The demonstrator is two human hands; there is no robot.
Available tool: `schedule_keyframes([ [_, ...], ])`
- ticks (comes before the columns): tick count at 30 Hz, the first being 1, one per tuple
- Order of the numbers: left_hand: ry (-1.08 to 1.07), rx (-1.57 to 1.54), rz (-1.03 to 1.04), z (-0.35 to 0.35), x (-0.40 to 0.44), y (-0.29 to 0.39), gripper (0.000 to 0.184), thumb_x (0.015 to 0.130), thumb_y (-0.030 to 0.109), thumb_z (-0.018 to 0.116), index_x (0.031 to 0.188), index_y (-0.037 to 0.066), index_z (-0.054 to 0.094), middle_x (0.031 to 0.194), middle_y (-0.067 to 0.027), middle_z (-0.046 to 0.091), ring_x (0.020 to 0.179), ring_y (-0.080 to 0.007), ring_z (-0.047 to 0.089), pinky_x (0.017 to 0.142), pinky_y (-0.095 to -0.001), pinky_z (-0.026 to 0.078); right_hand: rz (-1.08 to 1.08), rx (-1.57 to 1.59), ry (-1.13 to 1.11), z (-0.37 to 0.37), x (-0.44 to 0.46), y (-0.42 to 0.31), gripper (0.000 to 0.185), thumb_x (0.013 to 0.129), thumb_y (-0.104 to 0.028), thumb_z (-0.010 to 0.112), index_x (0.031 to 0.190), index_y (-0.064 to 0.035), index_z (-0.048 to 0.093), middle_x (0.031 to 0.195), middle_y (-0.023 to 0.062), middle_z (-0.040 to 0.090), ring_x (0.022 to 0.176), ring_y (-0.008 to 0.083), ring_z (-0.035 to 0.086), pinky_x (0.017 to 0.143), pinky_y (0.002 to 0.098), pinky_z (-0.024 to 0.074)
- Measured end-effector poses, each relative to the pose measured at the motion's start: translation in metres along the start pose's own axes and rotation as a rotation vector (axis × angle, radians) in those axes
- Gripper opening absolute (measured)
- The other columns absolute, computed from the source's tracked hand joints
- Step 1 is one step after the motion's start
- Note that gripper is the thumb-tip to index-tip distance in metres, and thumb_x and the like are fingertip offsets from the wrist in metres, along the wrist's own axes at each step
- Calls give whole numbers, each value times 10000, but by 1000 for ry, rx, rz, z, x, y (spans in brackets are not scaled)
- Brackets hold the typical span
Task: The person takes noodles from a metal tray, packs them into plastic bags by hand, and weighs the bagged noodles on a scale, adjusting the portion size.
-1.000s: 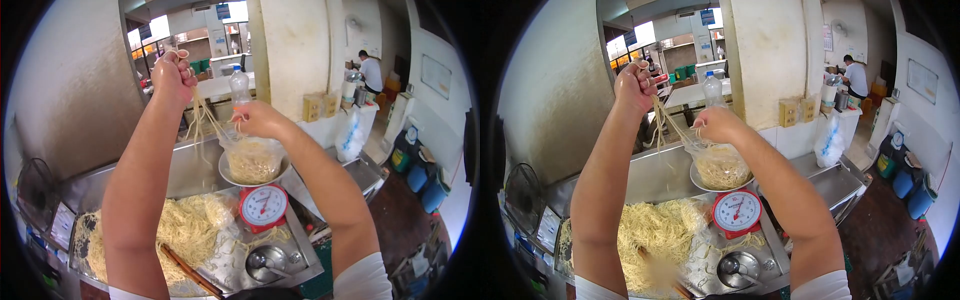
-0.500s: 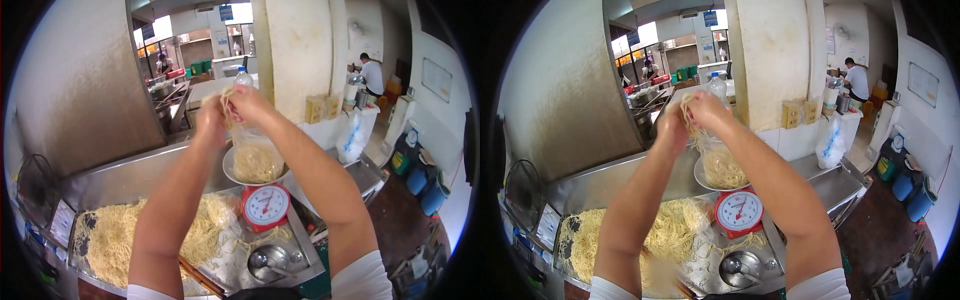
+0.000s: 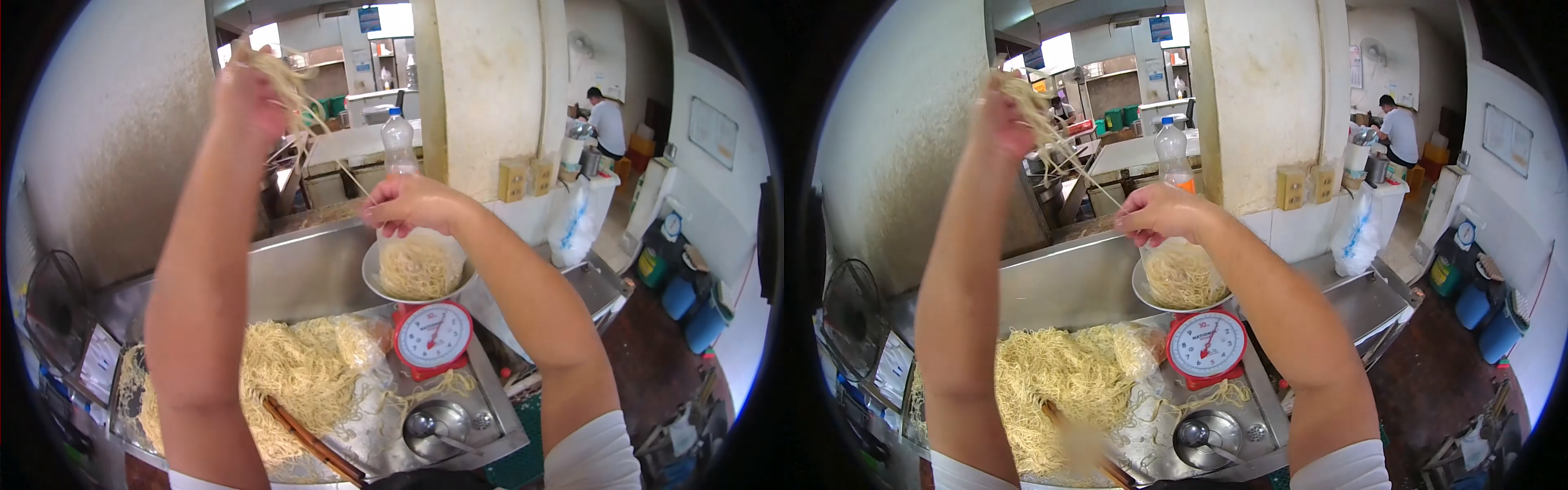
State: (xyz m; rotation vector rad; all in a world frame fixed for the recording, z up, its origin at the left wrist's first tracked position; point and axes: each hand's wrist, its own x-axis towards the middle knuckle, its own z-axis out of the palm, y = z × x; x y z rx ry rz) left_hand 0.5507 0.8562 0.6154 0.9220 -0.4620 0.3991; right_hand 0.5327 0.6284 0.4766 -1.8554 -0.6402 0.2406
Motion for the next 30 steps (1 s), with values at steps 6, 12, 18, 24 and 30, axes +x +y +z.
schedule_keyframes([
  [6, 179, 240, 321, -130, -11, 136, 229, 919, 292, 566, 1020, 88, 588, 833, -20, 599, 727, -157, 573, 634, -315, 497, -37, -40, 120, -25, -3, 19, 145, 821, -212, 674, 895, -89, 660, 803, -11, 638, 684, 66, 584, 580, 224, 470],
  [12, 329, 1185, -301, -357, -116, 124, 198, 901, 258, 529, 1008, 103, 591, 831, 5, 576, 729, -127, 565, 589, -285, 454, -33, -352, 128, -41, -16, 25, 183, 782, -174, 663, 914, -46, 669, 809, 21, 651, 707, 91, 602, 578, 236, 476],
  [18, 755, 1131, -974, -562, -253, 109, 270, 835, 234, 603, 1081, 127, 572, 1051, -91, 548, 714, -277, 567, 503, -401, 475, 57, -496, 65, -41, -6, 70, 236, 725, -130, 658, 953, -91, 709, 844, 82, 692, 718, 152, 665, 577, 307, 535],
  [24, 633, 1332, -1171, -565, -261, 105, 384, 823, 310, 612, 1146, 121, 527, 1083, -100, 549, 704, -293, 578, 526, -423, 485, -128, -851, 542, -41, -13, 70, 249, 725, -201, 702, 956, -108, 693, 1060, 137, 655, 957, 249, 640, 797, 386, 515],
  [30, 255, 1285, -766, -397, -185, 47, 397, 852, 443, 578, 1083, 120, 565, 974, -59, 637, 744, -162, 618, 565, -318, 474, 278, -713, 520, -73, -42, 115, 324, 762, -278, 693, 1037, -118, 635, 789, 58, 629, 742, 206, 628, 669, 373, 529],
])
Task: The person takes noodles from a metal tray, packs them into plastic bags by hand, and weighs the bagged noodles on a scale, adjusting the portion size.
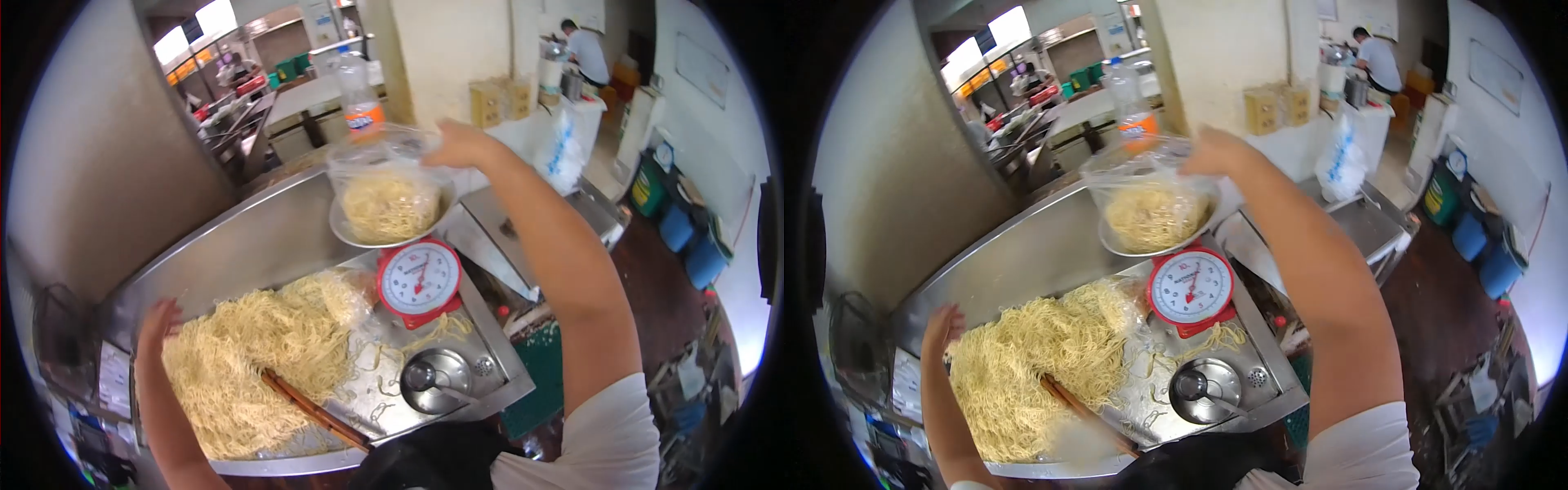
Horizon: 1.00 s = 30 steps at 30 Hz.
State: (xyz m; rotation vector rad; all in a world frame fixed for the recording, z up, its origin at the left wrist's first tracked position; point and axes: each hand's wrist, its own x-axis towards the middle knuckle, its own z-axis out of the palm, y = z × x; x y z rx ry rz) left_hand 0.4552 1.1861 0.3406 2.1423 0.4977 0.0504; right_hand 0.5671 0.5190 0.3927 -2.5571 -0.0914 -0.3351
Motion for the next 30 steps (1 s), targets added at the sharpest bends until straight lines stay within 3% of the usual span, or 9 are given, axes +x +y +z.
schedule_keyframes([
  [1, -43, -28, 86, 25, -23, 43, 420, 858, 444, 582, 1115, 112, 574, 1005, -62, 641, 743, -156, 615, 586, -312, 482, 149, 198, -375, -3, 2, 4, 307, 783, -284, 684, 1048, -138, 630, 740, 23, 602, 665, 160, 606, 611, 354, 526],
  [3, -159, -40, 231, 63, -38, 89, 528, 865, 465, 587, 1228, 85, 543, 1042, -45, 639, 827, -149, 611, 667, -296, 485, 280, 800, -125, 20, -4, -2, 238, 811, -283, 651, 979, -118, 623, 743, 26, 610, 522, 132, 485, 447, 304, 431],
  [6, -345, -57, 401, 120, -69, 127, 692, 830, 510, 619, 1336, 65, 461, 1261, -101, 548, 1128, -223, 526, 933, -366, 426, 236, 960, 118, 21, 5, -64, 101, 863, -233, 562, 938, -196, 618, 611, -55, 432, 466, 80, 365, 395, 278, 317],
  [8, -373, 51, 498, 159, -78, 145, 1009, 735, 637, 653, 1417, -18, 302, 1387, -224, 418, 1288, -321, 414, 1065, -412, 335, 164, 919, 188, 20, 1, -119, 93, 859, -197, 531, 909, -197, 610, 615, -67, 418, 465, 73, 345, 387, 278, 278],
  [13, -339, -282, 595, 182, -71, 162, 1236, 642, 687, 699, 1430, -95, 154, 1462, -296, 243, 1364, -355, 283, 1108, -402, 264, -208, 905, 21, 18, -13, -229, 151, 863, -135, 469, 962, -168, 579, 635, -61, 410, 483, 56, 339, 381, 241, 250],
  [16, -363, -564, 586, 147, -75, 159, 1154, 667, 654, 706, 1452, -11, 185, 1480, -199, 271, 1386, -305, 231, 1090, -423, 275, -366, 980, -121, -5, -64, -291, 135, 858, -104, 495, 955, -155, 573, 641, -73, 407, 500, 34, 345, 399, 216, 261],
  [21, -670, -737, 633, 82, -90, 116, 871, 723, 569, 712, 1309, -19, 448, 1274, -163, 522, 1163, -225, 491, 957, -383, 411, -292, 1251, -193, 27, -140, -347, 99, 860, -94, 534, 954, -87, 566, 669, -55, 465, 561, 37, 444, 469, 188, 367],
  [26, -463, -389, 481, 46, -160, -11, 429, 909, 444, 562, 1106, 63, 587, 969, -48, 634, 909, -141, 574, 815, -294, 453, -147, 1144, -722, 135, -209, -323, 98, 881, -96, 538, 961, -46, 562, 656, 0, 508, 506, 70, 503, 463, 205, 439],
  [30, -167, -743, 159, 69, -204, -154, 319, 969, 347, 486, 868, 57, 570, 815, -42, 605, 785, -149, 574, 781, -315, 464, 0, 707, -1042, 221, -276, -280, 105, 898, -71, 496, 988, -70, 549, 613, 5, 493, 488, 108, 506, 477, 258, 476],
])
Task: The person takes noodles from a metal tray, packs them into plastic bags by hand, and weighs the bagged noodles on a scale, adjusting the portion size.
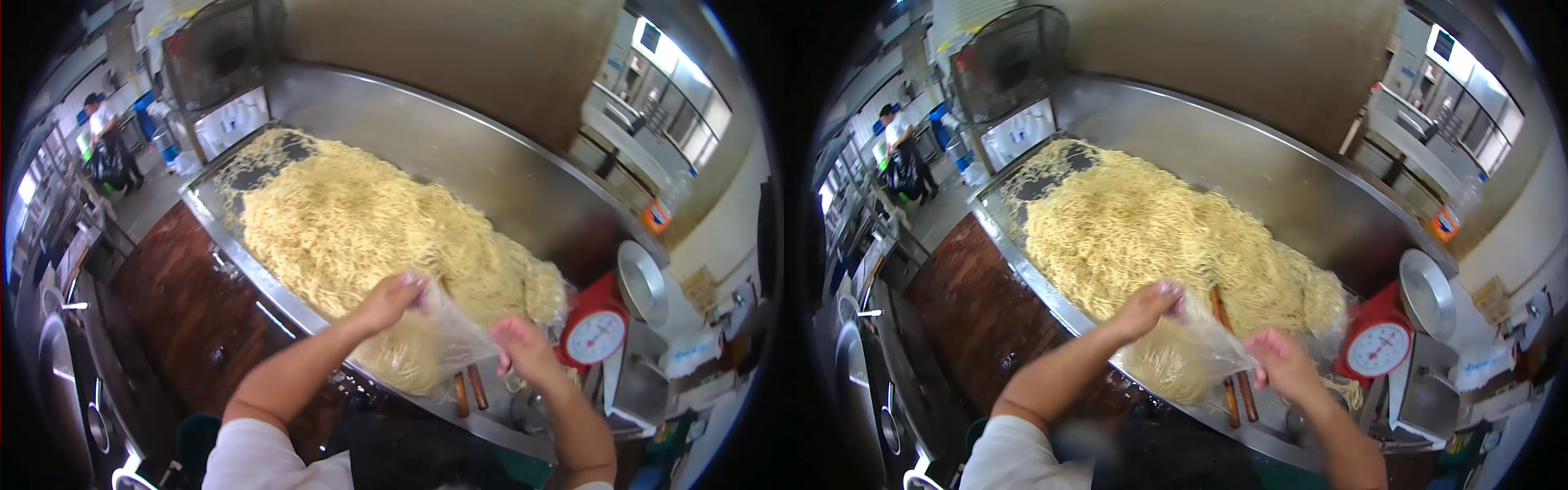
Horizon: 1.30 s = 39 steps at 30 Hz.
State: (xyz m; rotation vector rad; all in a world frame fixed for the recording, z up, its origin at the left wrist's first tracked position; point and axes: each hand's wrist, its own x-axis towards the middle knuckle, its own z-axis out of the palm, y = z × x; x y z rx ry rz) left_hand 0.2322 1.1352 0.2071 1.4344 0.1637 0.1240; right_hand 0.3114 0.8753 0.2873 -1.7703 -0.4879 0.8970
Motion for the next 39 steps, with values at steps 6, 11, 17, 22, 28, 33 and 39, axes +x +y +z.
schedule_keyframes([
  [6, 300, -275, 107, -9, -47, -80, 301, 996, 305, 439, 834, 67, 528, 703, -16, 531, 680, -118, 531, 657, -258, 444, 2, 419, 172, 39, 16, 115, 290, 839, -136, 624, 1088, -73, 490, 740, 25, 533, 646, 157, 561, 598, 279, 499],
  [11, 280, -324, 0, 3, -49, -42, 249, 1003, 258, 429, 873, 76, 539, 712, 7, 510, 643, -80, 481, 618, -236, 420, -490, -596, 256, 101, 36, 121, 574, 739, -180, 736, 1222, -60, 449, 952, 124, 595, 929, 257, 580, 800, 349, 478],
  [17, 61, 81, 294, -3, -53, -51, 188, 979, 197, 474, 1032, 40, 562, 825, -68, 568, 753, -150, 566, 688, -268, 461, -562, -435, 260, 143, 115, 166, 346, 849, -171, 600, 1164, -29, 583, 1105, 154, 627, 980, 294, 596, 869, 401, 445],
  [22, 139, 655, 536, -44, -44, -60, 330, 813, 277, 671, 1028, 33, 613, 981, -148, 604, 895, -313, 596, 783, -382, 474, -361, -143, 401, 148, 106, 159, 201, 878, -134, 552, 984, 0, 658, 940, 151, 662, 874, 296, 617, 810, 386, 465],
  [28, 141, 659, 304, -27, -40, -124, 212, 741, 197, 668, 900, 58, 664, 837, -155, 641, 784, -347, 617, 709, -425, 487, -297, -44, 535, 160, 126, 166, 191, 868, -146, 571, 932, 12, 658, 866, 143, 666, 836, 290, 630, 774, 387, 472],
  [33, 237, 884, 468, -22, -33, -127, 181, 794, 193, 608, 885, 47, 665, 833, -182, 644, 759, -376, 607, 717, -457, 482, -359, -188, 602, 165, 153, 189, 170, 840, -137, 623, 923, 8, 655, 854, 155, 661, 831, 268, 637, 757, 380, 476],
  [39, -22, 232, -226, -54, -2, -113, 316, 910, 277, 482, 1084, 61, 635, 994, -151, 660, 924, -318, 620, 827, -398, 476, -316, 56, 281, 155, 145, 136, 232, 904, -201, 540, 988, -14, 649, 911, 97, 669, 845, 241, 629, 769, 379, 485],
])
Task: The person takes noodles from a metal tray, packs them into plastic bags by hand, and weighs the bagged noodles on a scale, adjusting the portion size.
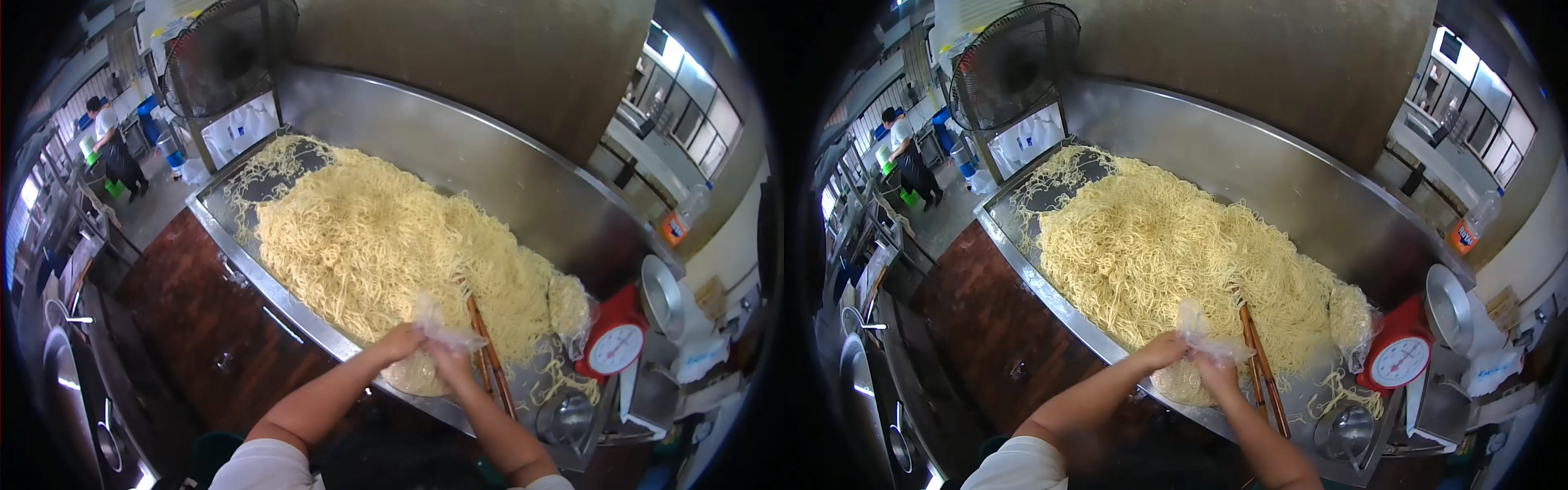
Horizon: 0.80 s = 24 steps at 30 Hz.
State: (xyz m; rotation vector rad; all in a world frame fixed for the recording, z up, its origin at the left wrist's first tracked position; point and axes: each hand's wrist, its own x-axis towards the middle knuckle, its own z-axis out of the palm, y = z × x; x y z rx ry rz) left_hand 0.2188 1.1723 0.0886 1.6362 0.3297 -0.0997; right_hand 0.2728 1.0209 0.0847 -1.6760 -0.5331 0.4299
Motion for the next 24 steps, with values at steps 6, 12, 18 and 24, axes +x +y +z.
schedule_keyframes([
  [6, -95, 569, 226, -14, -28, 58, 540, 893, 417, 505, 1310, 74, 505, 1391, -207, 414, 1286, -350, 391, 1053, -446, 316, 369, 850, -173, -9, 11, -50, 277, 934, -349, 497, 947, -90, 592, 754, 48, 590, 641, 169, 554, 612, 321, 474],
  [12, 316, 1016, 251, 42, -40, 4, 574, 749, 381, 625, 1257, 125, 553, 1417, -137, 416, 1324, -359, 349, 1080, -569, 224, 562, 952, 23, 9, 0, -70, 228, 938, -331, 520, 856, -119, 539, 741, 30, 553, 642, 157, 525, 571, 304, 453],
  [18, 316, 1038, 403, 50, -41, 8, 398, 822, 272, 554, 1179, 109, 618, 1371, -117, 477, 1304, -348, 378, 1071, -576, 239, 501, 543, -15, -22, -39, -44, 192, 937, -232, 560, 1021, -59, 563, 916, 39, 603, 797, 115, 576, 656, 263, 495],
  [24, 302, 1067, 380, 60, -35, 8, 432, 831, 263, 569, 1239, 123, 589, 1394, -114, 458, 1310, -330, 378, 1080, -572, 231, 11, -537, -235, -52, -58, -52, 485, 803, -270, 735, 1161, -81, 468, 958, 95, 618, 870, 202, 596, 802, 340, 486],
])
